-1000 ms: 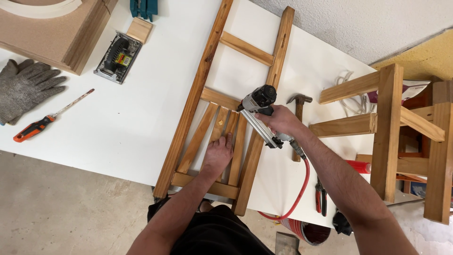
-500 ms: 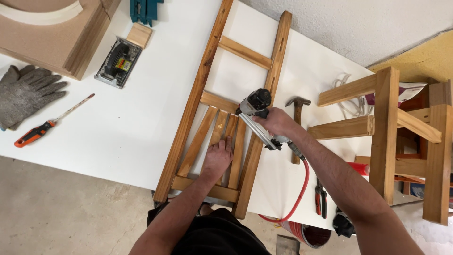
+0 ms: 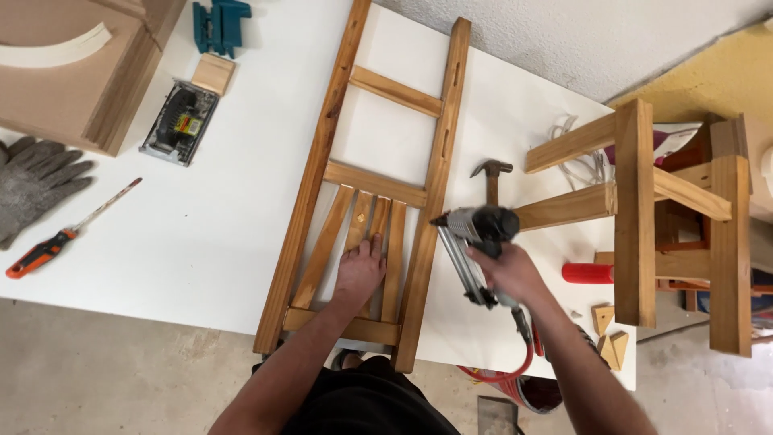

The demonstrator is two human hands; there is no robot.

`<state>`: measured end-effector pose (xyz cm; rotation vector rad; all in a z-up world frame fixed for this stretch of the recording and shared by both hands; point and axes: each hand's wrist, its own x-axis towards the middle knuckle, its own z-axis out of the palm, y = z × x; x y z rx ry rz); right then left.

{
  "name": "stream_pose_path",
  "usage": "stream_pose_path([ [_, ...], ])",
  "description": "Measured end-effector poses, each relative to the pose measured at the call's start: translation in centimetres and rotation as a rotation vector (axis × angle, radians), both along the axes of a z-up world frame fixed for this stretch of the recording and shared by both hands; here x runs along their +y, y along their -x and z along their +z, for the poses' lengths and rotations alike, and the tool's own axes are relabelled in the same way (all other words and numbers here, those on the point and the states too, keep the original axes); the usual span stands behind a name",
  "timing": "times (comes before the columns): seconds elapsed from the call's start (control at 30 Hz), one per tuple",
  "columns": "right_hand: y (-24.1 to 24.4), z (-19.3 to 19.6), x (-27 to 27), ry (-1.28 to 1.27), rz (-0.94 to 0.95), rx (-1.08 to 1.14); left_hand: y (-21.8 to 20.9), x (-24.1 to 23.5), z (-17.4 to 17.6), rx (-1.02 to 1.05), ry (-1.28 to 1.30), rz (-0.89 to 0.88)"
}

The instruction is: Assembling a wooden chair frame by aligning slats, applying glue, and fastening with a nail gun and hammer.

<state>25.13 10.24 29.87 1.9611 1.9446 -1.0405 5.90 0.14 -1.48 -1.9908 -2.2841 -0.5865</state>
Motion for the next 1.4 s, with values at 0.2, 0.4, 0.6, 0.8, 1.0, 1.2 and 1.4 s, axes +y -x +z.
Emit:
stream_pose_path([
  [0.2, -5.8, -1.3, -6.0, 0.014, -0.206, 0.065, 2.7, -1.3, 2.1, -0.199, 0.159, -0.104],
  [0.4, -7.6, -1.4, -10.7, 0.05, -0.521, 0.046, 7.1, -3.1, 7.7, -0.308, 0.193, -0.271],
  [0.6, -10.2, -3.1, -13.7, 0.081, -0.568, 0.045, 10.1, -5.8, 6.8, -0.25, 0.167, -0.254],
  [0.8, -11.5, -4.1, -14.9, 0.069, -0.542, 0.098, 11.4, -8.7, 6.6, -0.376, 0.228, -0.186],
  [1.0, -11.6, -4.9, -15.7, 0.064, -0.544, 0.111, 12.7, -7.2, 6.1, -0.256, 0.117, -0.467],
  [1.2, -11.0, -4.3, -16.3, 0.063, -0.531, 0.106, 12.2, -2.7, 10.5, -0.018, 0.553, -0.965],
  [1.4, -10.1, -3.1, -17.0, 0.102, -0.527, 0.062, 12.5, -0.8, 9.3, 0.093, 0.584, -1.148],
])
